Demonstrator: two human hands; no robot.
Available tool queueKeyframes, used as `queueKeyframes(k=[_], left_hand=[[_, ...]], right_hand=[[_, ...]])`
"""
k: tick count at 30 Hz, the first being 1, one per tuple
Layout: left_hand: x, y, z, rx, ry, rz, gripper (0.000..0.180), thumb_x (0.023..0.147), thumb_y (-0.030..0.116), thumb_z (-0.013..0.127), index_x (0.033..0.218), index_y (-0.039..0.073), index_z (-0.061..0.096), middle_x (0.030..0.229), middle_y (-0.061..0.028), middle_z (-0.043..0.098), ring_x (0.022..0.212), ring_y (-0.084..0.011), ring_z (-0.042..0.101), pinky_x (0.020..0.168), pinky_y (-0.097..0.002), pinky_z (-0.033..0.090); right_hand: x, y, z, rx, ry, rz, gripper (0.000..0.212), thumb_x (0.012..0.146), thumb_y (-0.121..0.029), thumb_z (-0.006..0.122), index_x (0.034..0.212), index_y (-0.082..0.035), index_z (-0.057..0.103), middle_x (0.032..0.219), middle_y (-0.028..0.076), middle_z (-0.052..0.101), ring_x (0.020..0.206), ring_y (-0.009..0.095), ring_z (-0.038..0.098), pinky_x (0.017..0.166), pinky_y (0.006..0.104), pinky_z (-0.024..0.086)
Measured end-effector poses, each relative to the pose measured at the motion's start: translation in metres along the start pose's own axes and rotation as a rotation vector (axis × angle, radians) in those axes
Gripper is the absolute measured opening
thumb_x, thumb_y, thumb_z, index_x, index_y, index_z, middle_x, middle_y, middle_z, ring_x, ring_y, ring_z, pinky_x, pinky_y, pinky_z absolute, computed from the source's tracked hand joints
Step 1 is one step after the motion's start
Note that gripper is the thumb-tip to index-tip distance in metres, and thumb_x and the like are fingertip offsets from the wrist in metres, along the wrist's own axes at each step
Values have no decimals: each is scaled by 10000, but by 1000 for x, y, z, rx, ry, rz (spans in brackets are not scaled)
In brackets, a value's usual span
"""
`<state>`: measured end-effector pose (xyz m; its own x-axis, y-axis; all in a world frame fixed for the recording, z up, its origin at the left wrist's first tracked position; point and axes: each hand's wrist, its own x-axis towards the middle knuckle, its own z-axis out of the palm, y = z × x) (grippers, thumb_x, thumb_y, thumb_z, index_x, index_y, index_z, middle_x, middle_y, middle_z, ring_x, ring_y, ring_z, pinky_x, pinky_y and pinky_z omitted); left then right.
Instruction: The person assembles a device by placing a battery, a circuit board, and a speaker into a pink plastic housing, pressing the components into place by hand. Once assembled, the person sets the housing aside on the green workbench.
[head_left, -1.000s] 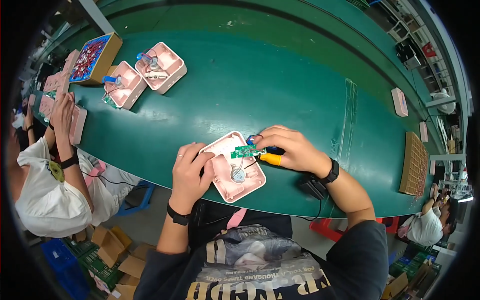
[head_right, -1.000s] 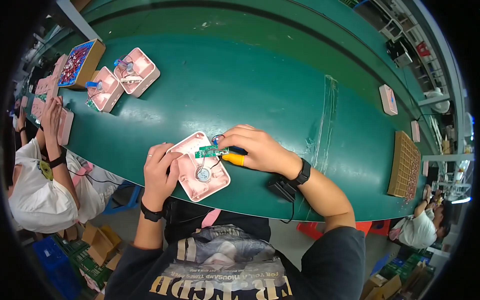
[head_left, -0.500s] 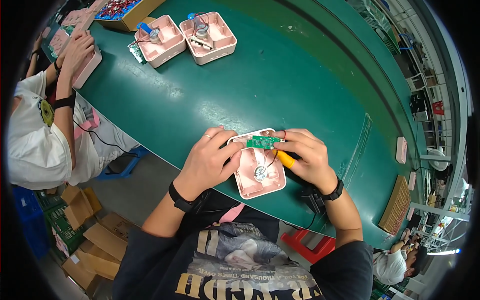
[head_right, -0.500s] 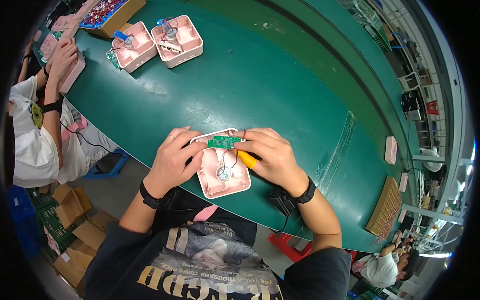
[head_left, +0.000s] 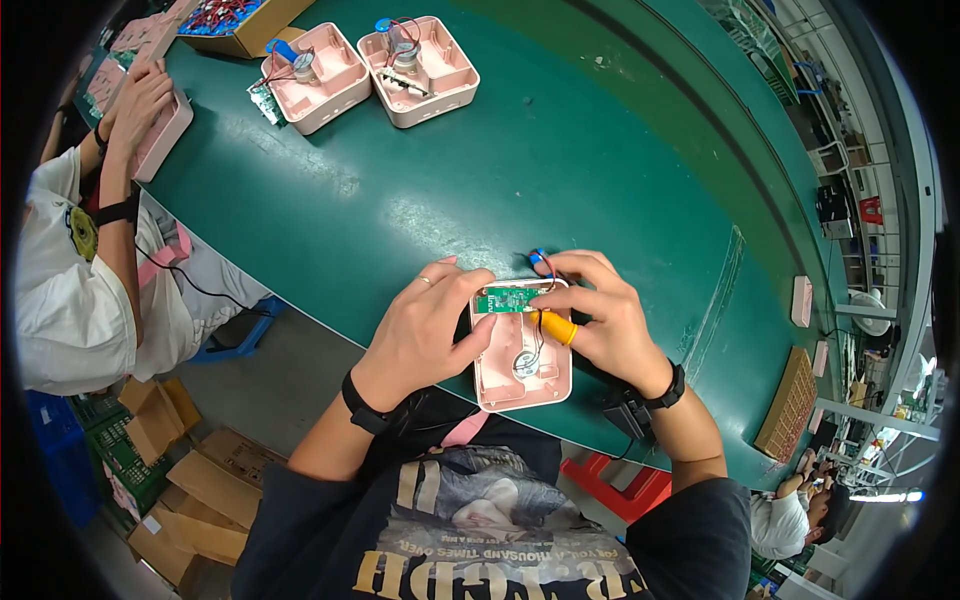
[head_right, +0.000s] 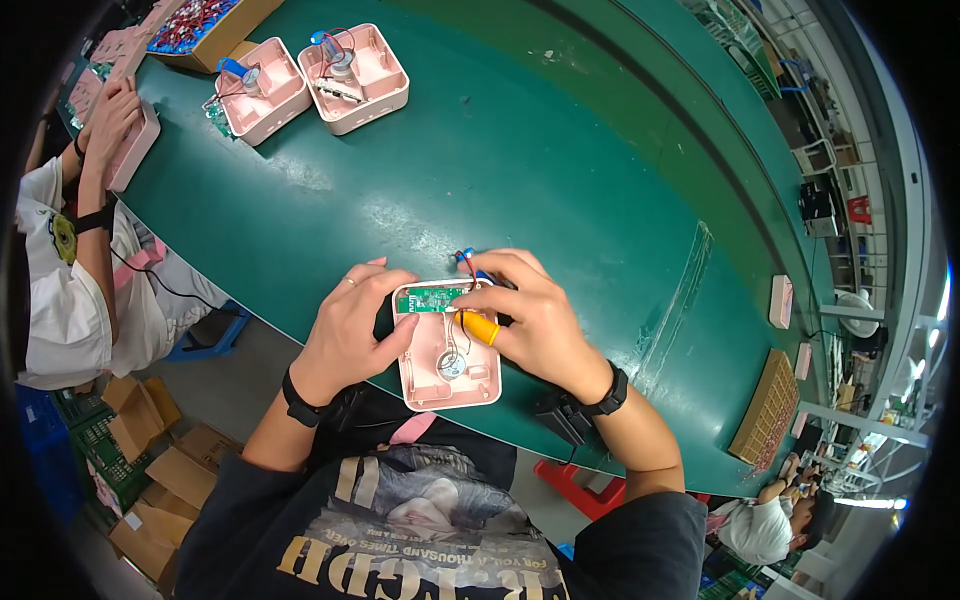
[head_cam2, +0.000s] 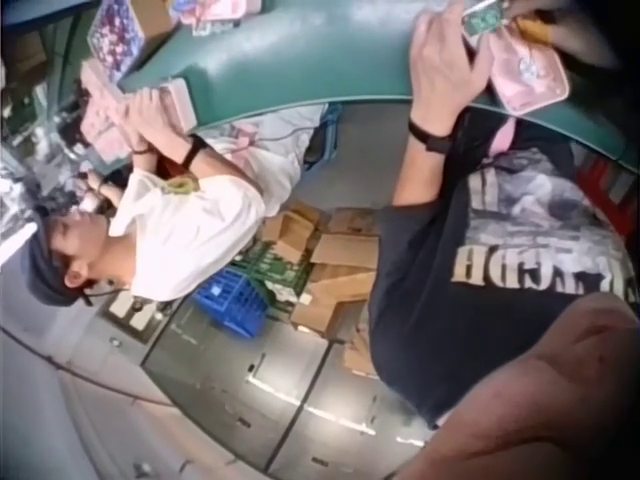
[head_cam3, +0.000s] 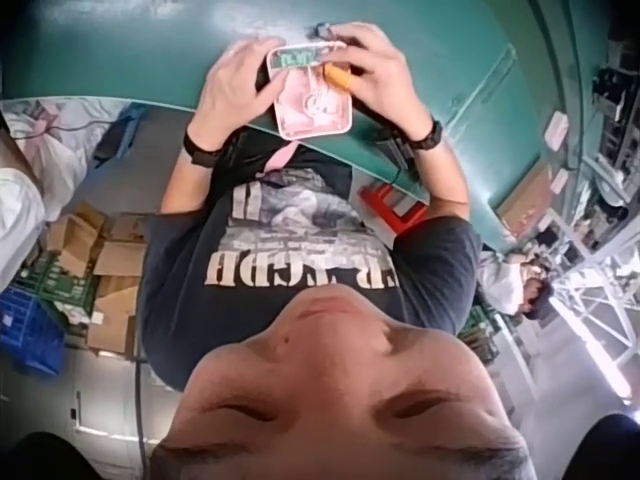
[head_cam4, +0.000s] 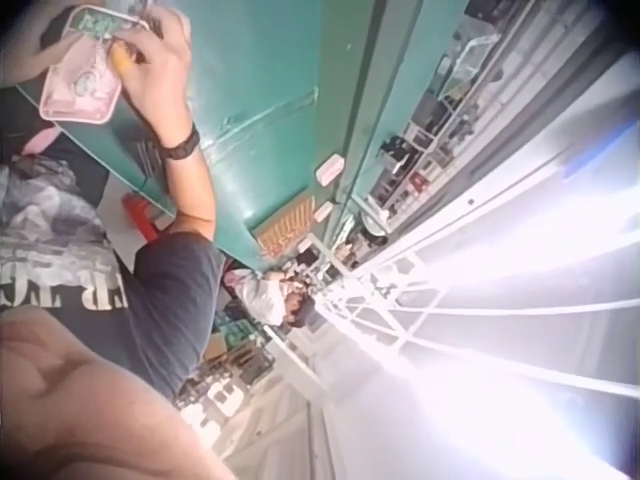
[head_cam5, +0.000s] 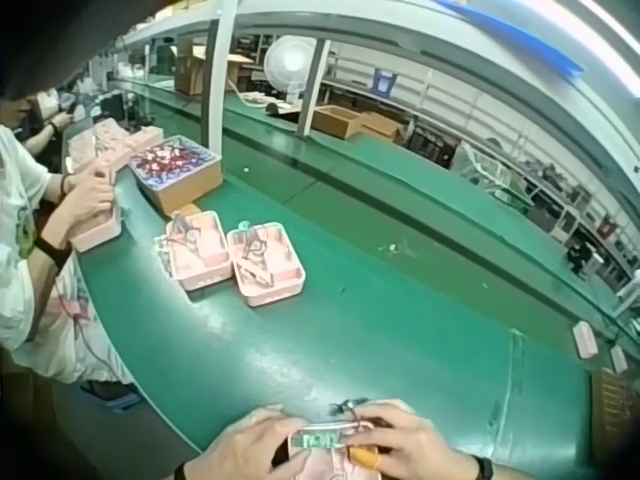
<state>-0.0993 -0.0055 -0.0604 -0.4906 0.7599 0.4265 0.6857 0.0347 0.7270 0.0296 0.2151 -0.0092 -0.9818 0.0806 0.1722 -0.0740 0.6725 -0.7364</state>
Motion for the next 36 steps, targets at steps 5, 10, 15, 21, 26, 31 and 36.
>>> queueKeyframes(k=[5,10,15,21,26,31,36], left_hand=[[0,-3,1,12,-11,13,413,871,66,788,1240,9,612,1144,-122,732,1024,-389,713,1058,-530,555],[3,-3,0,45,-17,45,361,872,76,764,1221,47,674,1167,-112,719,1028,-366,697,1054,-516,559],[0,-3,1,128,-43,96,297,870,99,752,1166,76,742,1158,-108,696,1024,-349,675,1035,-495,569],[3,-1,5,137,-57,72,266,866,95,754,1131,71,767,1145,-112,683,1014,-348,669,1027,-492,573],[1,-1,7,151,-36,56,273,864,73,744,1136,62,762,1134,-112,684,1016,-347,670,1028,-498,574],[0,0,5,129,-29,50,275,851,24,722,1121,50,765,1134,-115,696,1024,-345,675,1036,-504,572],[0,-2,5,158,-38,77,261,875,106,775,1133,70,757,1145,-110,676,1020,-352,667,1015,-475,582]], right_hand=[[6,-5,-7,-80,-41,39,240,769,-43,880,1001,-84,839,1258,127,732,1186,330,673,939,423,583],[9,-17,-6,-293,-66,33,230,769,-45,855,995,-85,845,1222,123,748,1156,322,682,961,418,561],[9,-23,-4,-420,-108,41,222,779,-57,819,997,-84,847,1182,113,766,1098,312,694,957,412,549],[16,-28,-6,-548,-200,63,215,798,-58,786,1005,-73,840,1162,115,766,1038,310,702,935,414,561],[16,-29,-7,-510,-222,42,208,800,-63,782,1002,-69,829,1139,112,759,1018,300,704,892,405,588],[16,-27,-5,-532,-201,9,187,802,-77,789,986,-69,820,1147,107,754,1011,296,704,867,393,601],[15,-21,-7,-457,-168,24,167,810,-78,790,975,-67,814,1156,96,754,1012,295,703,866,394,600]])
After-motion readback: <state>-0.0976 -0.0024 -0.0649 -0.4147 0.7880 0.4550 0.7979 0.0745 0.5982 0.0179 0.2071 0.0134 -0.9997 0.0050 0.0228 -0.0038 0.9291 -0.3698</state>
